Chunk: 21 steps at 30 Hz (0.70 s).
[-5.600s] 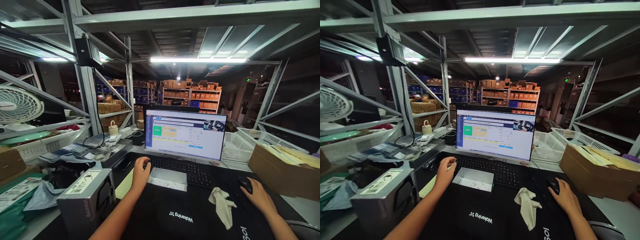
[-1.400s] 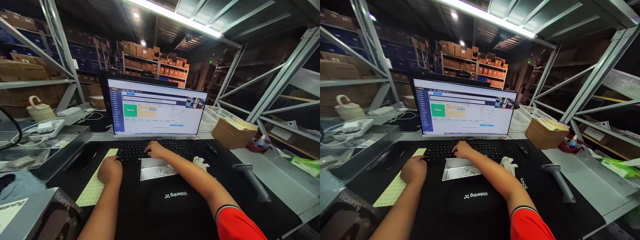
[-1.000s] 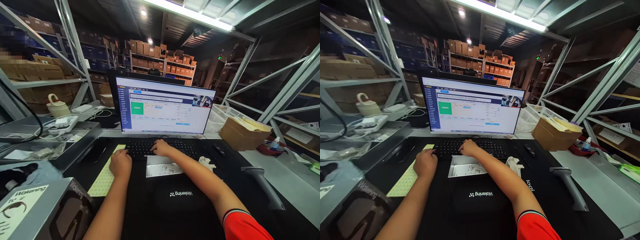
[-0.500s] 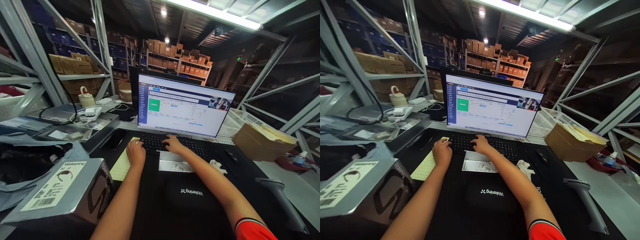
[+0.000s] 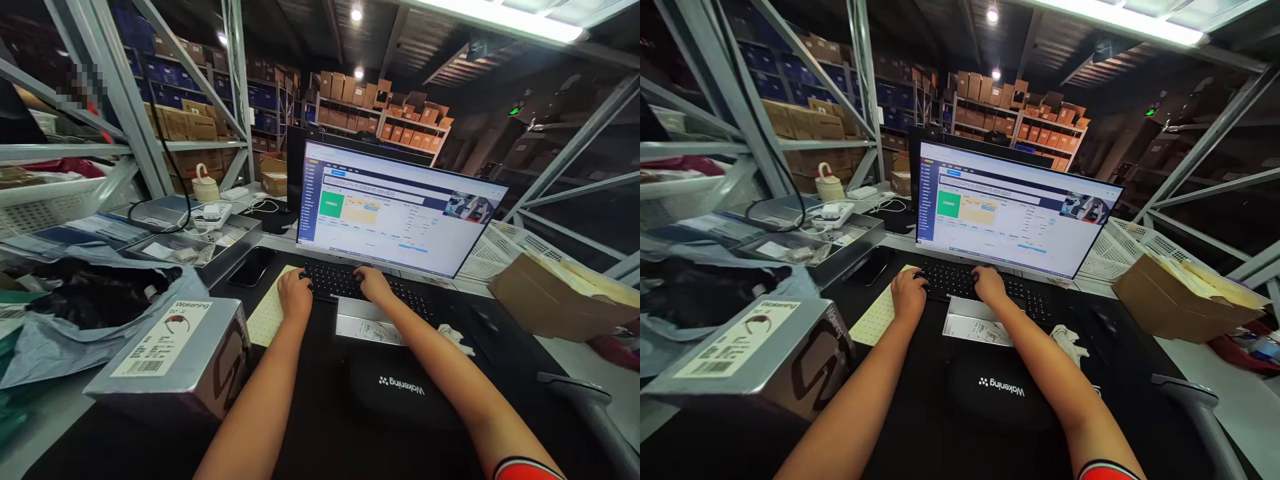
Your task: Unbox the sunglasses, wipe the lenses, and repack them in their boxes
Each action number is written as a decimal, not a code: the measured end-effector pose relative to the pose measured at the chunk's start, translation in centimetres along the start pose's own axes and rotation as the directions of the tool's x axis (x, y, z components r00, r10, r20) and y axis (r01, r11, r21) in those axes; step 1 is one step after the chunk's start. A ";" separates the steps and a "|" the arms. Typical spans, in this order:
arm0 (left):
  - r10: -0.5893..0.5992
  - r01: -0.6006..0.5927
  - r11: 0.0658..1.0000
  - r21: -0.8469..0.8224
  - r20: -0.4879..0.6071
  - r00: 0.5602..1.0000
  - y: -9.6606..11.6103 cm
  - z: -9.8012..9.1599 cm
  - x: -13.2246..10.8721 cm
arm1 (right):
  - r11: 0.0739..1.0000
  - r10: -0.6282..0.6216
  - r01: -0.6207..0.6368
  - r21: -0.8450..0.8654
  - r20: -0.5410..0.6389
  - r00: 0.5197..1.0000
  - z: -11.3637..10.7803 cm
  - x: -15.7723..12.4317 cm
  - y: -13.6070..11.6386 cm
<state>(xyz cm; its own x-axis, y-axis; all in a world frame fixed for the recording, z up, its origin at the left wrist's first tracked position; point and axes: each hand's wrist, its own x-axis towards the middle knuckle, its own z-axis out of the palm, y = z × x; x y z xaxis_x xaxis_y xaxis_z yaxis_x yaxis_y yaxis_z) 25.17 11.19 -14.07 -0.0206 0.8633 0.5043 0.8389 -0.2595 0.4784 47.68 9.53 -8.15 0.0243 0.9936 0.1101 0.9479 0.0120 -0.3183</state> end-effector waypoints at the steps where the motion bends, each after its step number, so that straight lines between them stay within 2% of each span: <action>1: 0.011 -0.011 1.000 -0.005 0.003 1.000 0.0 0.1 0.0 | 0.999 0.037 -0.037 -0.005 -0.009 0.999 -0.2 0.0 0.2; 4: 0.028 -0.028 1.000 -0.015 0.010 1.000 -0.1 0.3 0.1 | 0.990 0.141 -0.141 -0.014 -0.020 0.990 -1.0 -0.1 1.1; 7: 0.034 -0.033 0.999 -0.014 0.010 0.999 -0.1 0.3 0.2 | 0.986 0.165 -0.165 -0.001 -0.012 0.986 -1.5 -0.1 1.7; 17: 0.097 -0.096 0.995 0.009 -0.039 0.995 0.7 0.1 0.3 | 0.998 -0.048 0.047 0.048 0.017 0.999 -0.7 -0.3 0.1; 21: 0.179 -0.180 0.984 -0.016 -0.046 0.983 1.3 0.4 0.2 | 0.992 -0.110 0.107 0.060 0.059 0.992 -0.8 -0.3 -0.2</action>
<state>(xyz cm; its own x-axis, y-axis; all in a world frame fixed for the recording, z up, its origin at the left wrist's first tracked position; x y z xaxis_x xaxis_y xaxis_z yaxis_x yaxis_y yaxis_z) 26.47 11.21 -13.62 0.1047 0.7820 0.6144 0.8201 -0.4173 0.3914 47.70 9.11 -7.32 -0.0991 0.9912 0.0884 0.9242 0.1246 -0.3611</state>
